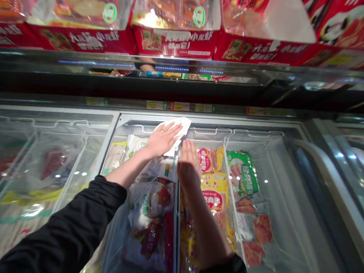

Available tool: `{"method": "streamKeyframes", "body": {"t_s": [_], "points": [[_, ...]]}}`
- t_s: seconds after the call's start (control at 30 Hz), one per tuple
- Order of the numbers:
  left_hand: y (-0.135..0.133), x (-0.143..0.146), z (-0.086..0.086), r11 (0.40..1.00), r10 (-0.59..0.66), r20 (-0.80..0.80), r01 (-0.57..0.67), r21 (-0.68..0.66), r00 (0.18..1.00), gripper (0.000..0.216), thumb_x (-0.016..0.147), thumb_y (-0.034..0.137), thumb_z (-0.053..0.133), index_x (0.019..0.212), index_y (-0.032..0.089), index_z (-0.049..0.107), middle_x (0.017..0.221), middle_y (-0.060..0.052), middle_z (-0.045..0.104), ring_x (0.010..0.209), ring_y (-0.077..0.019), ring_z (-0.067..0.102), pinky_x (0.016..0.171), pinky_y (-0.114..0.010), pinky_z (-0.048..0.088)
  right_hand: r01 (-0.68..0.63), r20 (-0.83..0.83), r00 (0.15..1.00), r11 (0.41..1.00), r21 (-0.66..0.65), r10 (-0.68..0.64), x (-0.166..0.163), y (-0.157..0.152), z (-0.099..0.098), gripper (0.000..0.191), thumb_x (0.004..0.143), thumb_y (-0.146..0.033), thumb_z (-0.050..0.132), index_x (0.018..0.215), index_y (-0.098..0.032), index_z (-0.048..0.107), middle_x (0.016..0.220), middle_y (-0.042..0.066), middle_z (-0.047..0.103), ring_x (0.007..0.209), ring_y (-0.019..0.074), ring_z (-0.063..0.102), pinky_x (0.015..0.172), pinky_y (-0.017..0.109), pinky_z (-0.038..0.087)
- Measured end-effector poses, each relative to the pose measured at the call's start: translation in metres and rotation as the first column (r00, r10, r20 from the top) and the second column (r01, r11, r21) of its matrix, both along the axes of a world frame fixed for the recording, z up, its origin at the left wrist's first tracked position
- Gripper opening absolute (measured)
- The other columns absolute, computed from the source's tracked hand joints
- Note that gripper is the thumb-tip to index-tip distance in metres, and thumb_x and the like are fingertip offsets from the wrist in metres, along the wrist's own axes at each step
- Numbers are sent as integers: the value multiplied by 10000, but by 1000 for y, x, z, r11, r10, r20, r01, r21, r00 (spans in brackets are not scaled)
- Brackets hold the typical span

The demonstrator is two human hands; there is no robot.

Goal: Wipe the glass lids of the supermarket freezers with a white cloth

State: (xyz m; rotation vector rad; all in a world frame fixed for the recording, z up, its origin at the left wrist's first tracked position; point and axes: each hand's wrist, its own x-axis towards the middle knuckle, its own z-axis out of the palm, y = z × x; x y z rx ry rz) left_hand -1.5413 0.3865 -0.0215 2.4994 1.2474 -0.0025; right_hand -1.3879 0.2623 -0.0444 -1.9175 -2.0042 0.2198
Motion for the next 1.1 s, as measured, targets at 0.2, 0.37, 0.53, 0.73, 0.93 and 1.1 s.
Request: {"method": "streamKeyframes", "body": {"t_s": [0.2,0.37,0.53,0.73,0.93,1.1], "points": [[-33,-40,8,991,-132,-18,132,-35,991,607,1152,358,284,1757,338,323,1802,74,341,1691,-176,285,1397,-435,213,-4,-38,999,1000,-12,3,0,0,5,652,1039,-102,334,1674,-8,449,1709,217,493,1649,317,387,1339,554,417],[-20,-25,5,980,194,-57,-195,-26,979,614,1153,366,272,1764,315,315,1814,44,319,1701,-200,261,1397,-454,224,-53,-60,997,999,7,53,0,2,6,671,1033,-101,363,1697,-26,414,1694,236,505,1633,331,416,1305,593,456],[11,28,1,962,270,-70,-272,-30,960,640,1141,341,278,1772,237,292,1834,16,255,1717,-230,209,1405,-492,190,-54,-69,996,998,-13,53,1,4,6,640,1036,-91,365,1662,14,449,1685,261,505,1636,326,409,1317,578,438],[-9,2,4,998,-56,-11,56,-23,998,613,1150,370,273,1758,308,326,1819,70,300,1708,-180,229,1405,-442,180,-58,-82,995,998,-8,58,2,5,3,655,1023,-94,380,1665,21,436,1693,262,496,1636,329,407,1315,573,432],[-24,-71,7,992,122,-52,-122,-11,991,600,1155,369,258,1744,320,361,1805,57,344,1694,-164,272,1394,-411,204,-101,-46,994,995,5,101,3,4,-1,670,1003,-85,384,1655,58,438,1692,285,483,1625,342,423,1301,583,450],[6,-78,-1,925,378,-90,-380,-3,921,627,1152,396,240,1764,285,316,1824,32,296,1704,-202,253,1398,-465,219,-91,-23,996,995,29,91,1,4,0,662,1007,-84,385,1655,24,463,1651,278,540,1591,352,479,1273,610,480]]}}
